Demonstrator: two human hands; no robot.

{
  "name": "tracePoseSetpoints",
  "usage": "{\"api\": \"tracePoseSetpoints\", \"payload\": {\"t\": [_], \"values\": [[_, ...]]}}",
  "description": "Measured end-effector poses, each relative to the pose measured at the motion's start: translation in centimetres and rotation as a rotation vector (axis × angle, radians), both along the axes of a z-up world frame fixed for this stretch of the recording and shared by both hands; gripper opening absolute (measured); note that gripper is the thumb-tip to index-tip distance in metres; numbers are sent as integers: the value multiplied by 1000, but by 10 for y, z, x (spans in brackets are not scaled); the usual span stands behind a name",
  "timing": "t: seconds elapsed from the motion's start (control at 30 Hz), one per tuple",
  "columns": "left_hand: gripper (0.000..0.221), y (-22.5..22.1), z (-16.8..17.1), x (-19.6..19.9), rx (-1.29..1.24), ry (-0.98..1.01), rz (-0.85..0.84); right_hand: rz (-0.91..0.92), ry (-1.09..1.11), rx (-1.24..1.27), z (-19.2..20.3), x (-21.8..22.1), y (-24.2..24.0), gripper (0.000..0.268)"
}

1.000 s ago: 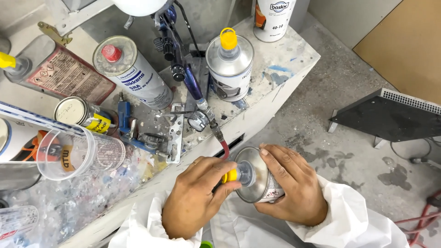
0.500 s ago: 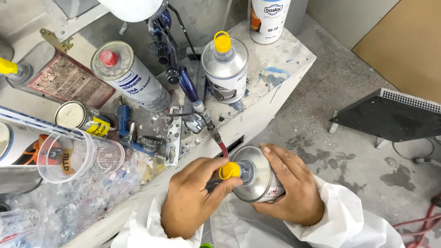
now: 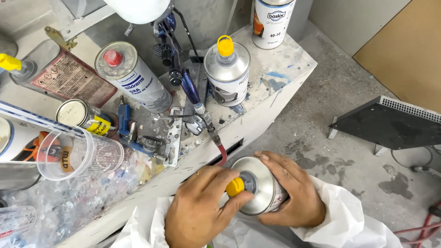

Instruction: Measuring and mixing automotive paint and hardeners using a measuring stick in a plastic cup.

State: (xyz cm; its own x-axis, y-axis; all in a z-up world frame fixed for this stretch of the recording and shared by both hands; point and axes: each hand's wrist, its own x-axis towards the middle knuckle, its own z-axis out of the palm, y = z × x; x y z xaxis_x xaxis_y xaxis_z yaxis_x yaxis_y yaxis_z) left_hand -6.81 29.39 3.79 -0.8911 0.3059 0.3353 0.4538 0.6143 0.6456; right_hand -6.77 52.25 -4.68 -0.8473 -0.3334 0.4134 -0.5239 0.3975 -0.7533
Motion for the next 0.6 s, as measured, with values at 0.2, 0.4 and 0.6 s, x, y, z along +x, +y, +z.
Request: {"api": "tracePoseSetpoints", "payload": {"t": [0.2,0.4,0.6], "values": [[34,-8,13,-1,106,-88,-310,203,-145,-44,11,-10,11,109],[15,-9,20,-5,138,15,-586,599,-267,-192,14,-34,18,106],[26,-6,20,3,172,44,-564,771,-410,-330,0,-45,31,110]]}}
